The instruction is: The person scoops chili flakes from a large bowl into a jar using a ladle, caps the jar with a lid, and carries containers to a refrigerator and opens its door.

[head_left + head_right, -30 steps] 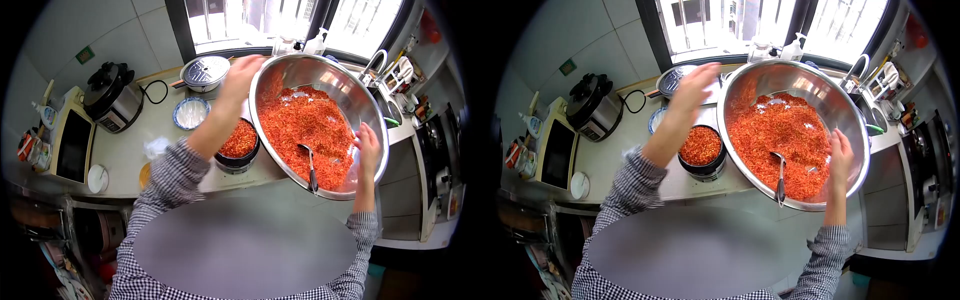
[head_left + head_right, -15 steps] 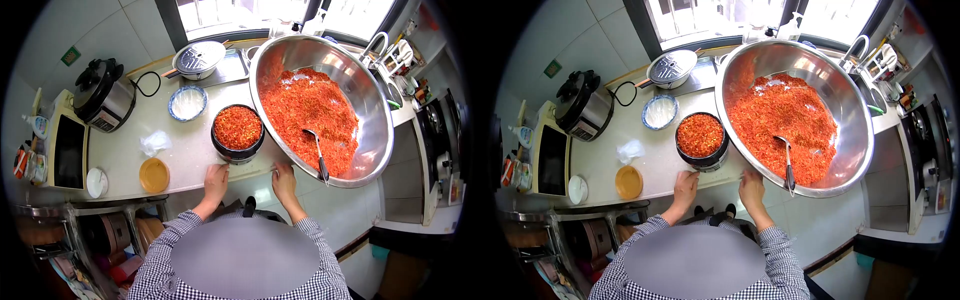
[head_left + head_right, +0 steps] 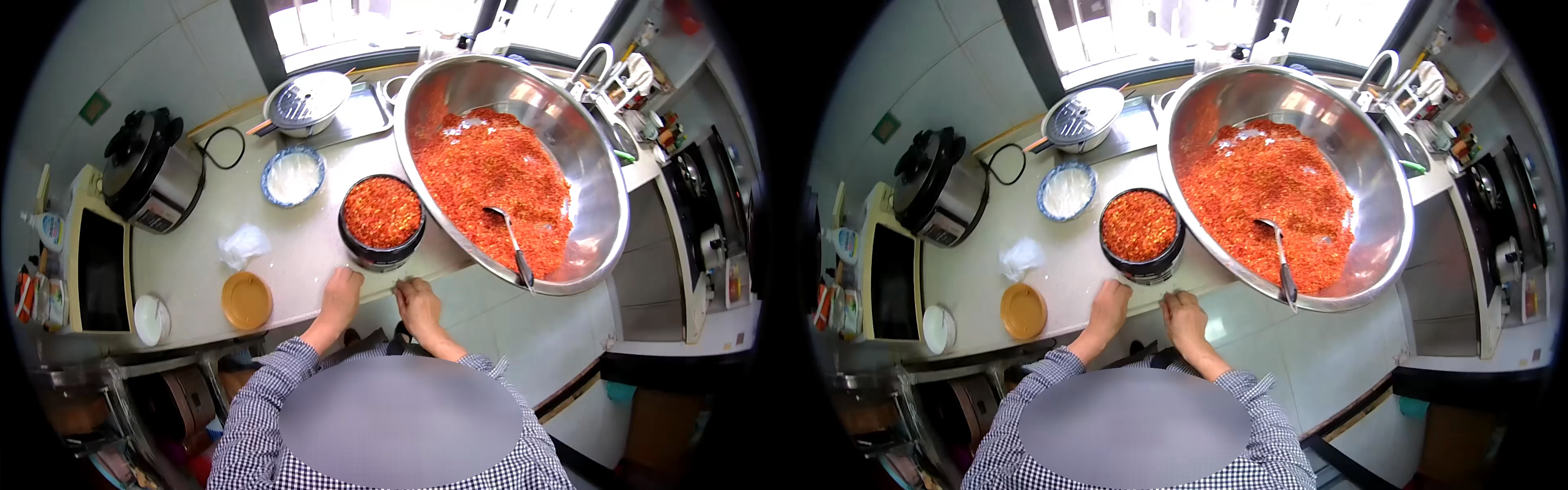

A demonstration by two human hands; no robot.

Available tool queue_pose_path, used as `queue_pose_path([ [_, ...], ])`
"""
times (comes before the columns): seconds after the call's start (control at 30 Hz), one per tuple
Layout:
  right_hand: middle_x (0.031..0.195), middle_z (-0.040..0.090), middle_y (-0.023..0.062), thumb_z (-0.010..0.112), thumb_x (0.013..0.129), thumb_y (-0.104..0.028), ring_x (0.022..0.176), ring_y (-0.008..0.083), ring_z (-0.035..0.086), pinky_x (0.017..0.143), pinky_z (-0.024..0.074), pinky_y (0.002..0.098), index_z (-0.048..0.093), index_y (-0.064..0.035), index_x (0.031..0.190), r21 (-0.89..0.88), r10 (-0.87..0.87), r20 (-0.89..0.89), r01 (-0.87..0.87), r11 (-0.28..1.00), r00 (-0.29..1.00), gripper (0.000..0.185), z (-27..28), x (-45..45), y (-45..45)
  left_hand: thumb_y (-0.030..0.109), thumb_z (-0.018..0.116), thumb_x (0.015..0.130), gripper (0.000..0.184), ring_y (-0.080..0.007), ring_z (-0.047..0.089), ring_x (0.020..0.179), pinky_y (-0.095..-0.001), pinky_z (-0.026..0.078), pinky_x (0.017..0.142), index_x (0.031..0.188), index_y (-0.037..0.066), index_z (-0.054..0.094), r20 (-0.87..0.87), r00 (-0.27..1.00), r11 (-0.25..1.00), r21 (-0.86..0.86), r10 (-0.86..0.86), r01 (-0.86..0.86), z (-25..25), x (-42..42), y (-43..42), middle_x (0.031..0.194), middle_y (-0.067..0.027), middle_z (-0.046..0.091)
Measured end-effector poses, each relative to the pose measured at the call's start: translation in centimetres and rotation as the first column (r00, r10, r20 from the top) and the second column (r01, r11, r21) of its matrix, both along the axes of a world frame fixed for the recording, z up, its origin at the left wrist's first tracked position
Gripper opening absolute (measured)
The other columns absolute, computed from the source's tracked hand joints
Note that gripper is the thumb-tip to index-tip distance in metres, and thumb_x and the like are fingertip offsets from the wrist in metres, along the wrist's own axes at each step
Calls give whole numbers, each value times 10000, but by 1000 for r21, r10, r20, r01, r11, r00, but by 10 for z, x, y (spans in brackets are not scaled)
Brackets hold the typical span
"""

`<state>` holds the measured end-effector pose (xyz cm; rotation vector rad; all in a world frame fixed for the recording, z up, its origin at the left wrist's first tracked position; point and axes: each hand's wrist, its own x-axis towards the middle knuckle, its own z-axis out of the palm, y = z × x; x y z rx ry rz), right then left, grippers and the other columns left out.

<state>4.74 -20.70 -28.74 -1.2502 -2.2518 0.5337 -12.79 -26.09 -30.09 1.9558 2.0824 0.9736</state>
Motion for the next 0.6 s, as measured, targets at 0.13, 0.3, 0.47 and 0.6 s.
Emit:
queue_pose_path([
  [0.13,814,599,72,637,766,-153,797,265,598,617,480,387,635,-63,800,-48,-65,-38,63,997,997,96,-5,-6,7,19,542,804,35,-318,543,753,-393,445,661,833,16,561,211,969,990,33,130,-140,10,-4,2,788,-146,543],
  [0.3,849,600,124,593,776,-120,828,295,598,648,495,401,575,-34,804,-30,35,160,-30,999,986,92,-17,-11,13,2,594,812,32,-210,565,672,-307,449,611,841,11,584,511,835,907,221,206,-359,132,11,27,788,-111,577],
  [0.47,825,599,158,580,787,-127,775,317,604,648,490,421,560,-19,803,-132,-6,111,21,991,994,110,-1,-13,18,-20,601,723,106,-237,612,724,-329,477,615,810,37,577,203,969,776,630,-138,-21,220,73,136,769,-111,606],
  [0.6,833,598,159,580,797,-136,775,323,602,650,483,427,579,-19,853,-145,-40,-3,39,989,999,130,2,5,29,41,579,757,313,-342,586,970,-416,471,818,1069,61,588,-268,962,835,517,-50,187,199,71,173,971,-118,646],
])
